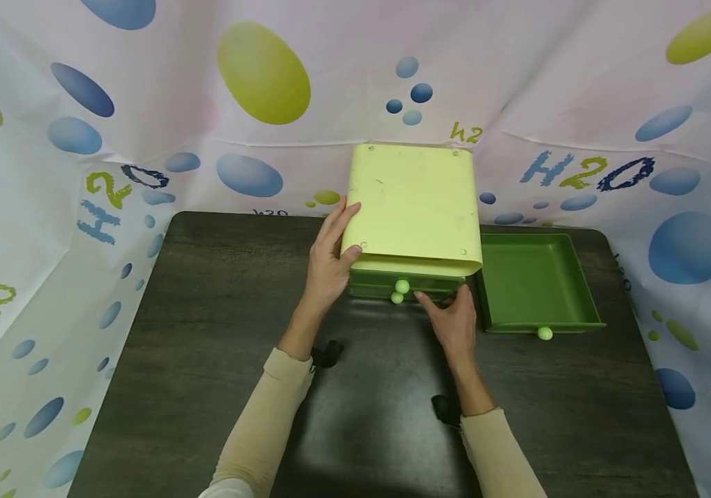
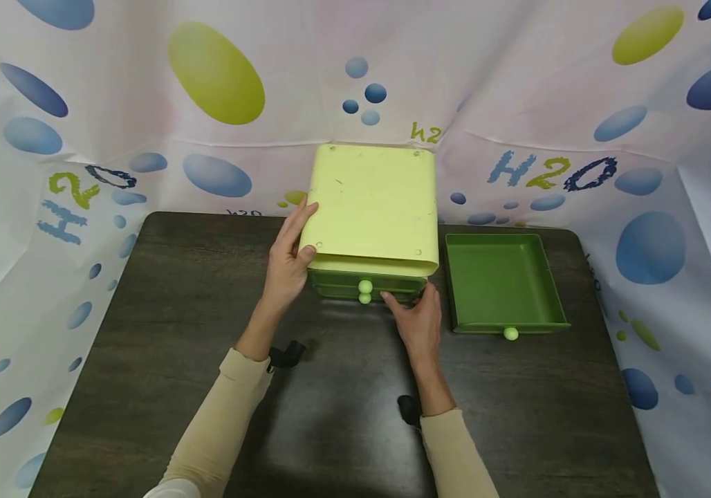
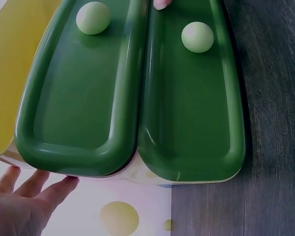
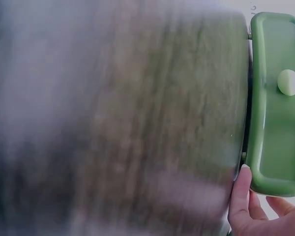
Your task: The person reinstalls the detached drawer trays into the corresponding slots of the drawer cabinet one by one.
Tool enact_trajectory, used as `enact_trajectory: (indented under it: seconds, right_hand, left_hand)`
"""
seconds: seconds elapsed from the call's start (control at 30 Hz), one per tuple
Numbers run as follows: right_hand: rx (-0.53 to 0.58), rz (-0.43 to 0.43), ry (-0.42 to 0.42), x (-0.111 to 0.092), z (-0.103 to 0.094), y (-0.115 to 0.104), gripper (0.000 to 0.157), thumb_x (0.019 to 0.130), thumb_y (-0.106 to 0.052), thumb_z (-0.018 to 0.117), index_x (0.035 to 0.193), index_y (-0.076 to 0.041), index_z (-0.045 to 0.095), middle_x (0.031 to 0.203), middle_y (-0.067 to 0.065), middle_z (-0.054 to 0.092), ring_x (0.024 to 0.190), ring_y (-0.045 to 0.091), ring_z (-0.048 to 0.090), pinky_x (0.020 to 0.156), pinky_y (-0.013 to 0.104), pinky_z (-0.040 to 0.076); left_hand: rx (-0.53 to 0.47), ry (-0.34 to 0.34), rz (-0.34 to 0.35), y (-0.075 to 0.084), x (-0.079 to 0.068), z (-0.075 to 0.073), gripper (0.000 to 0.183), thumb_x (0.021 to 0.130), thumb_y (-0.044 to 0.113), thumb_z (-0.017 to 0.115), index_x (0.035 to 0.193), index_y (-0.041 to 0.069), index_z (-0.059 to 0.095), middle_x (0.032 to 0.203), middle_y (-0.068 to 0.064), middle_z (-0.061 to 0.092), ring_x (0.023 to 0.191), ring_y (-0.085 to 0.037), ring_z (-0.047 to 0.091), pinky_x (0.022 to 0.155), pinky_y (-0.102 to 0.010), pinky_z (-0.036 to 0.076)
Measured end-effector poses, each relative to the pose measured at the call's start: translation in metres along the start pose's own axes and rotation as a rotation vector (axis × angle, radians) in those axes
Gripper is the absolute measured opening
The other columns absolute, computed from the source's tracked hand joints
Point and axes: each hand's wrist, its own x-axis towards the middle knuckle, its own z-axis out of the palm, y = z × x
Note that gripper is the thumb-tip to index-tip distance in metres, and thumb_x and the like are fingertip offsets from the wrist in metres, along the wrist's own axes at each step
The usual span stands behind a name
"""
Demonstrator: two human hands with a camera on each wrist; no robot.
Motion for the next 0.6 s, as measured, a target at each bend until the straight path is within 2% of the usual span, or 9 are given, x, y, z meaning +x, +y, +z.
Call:
enact_trajectory:
  seconds: [0.3,0.47,0.6]
  right_hand:
    - [0.059,0.011,-0.066,0.0000,-0.0061,0.0040,0.058,0.073,-0.052,0.069,0.108,-0.012,0.046,0.099,0.012,0.050,0.088,0.024,0.050,0.070,0.039,0.043]
    - [0.057,0.015,-0.064,0.0002,-0.0062,0.0046,0.057,0.073,-0.054,0.068,0.107,-0.013,0.047,0.098,0.012,0.050,0.088,0.024,0.050,0.071,0.039,0.043]
    - [0.054,0.016,-0.059,0.0009,-0.0067,0.0039,0.057,0.073,-0.055,0.067,0.105,-0.012,0.048,0.098,0.011,0.052,0.089,0.024,0.052,0.071,0.040,0.044]
  left_hand:
    - [0.023,-0.002,-0.005,-0.0001,0.0002,0.0015,0.079,0.083,0.059,0.047,0.138,0.004,0.038,0.147,-0.017,0.020,0.135,-0.022,0.020,0.105,-0.038,0.027]
    - [0.028,0.004,-0.021,-0.0008,-0.0024,0.0014,0.076,0.084,0.058,0.048,0.139,0.006,0.038,0.147,-0.016,0.020,0.135,-0.019,0.021,0.104,-0.041,0.028]
    - [0.014,0.003,-0.026,-0.0010,-0.0018,0.0016,0.076,0.084,0.056,0.049,0.141,0.007,0.035,0.148,-0.013,0.019,0.136,-0.017,0.020,0.105,-0.039,0.027]
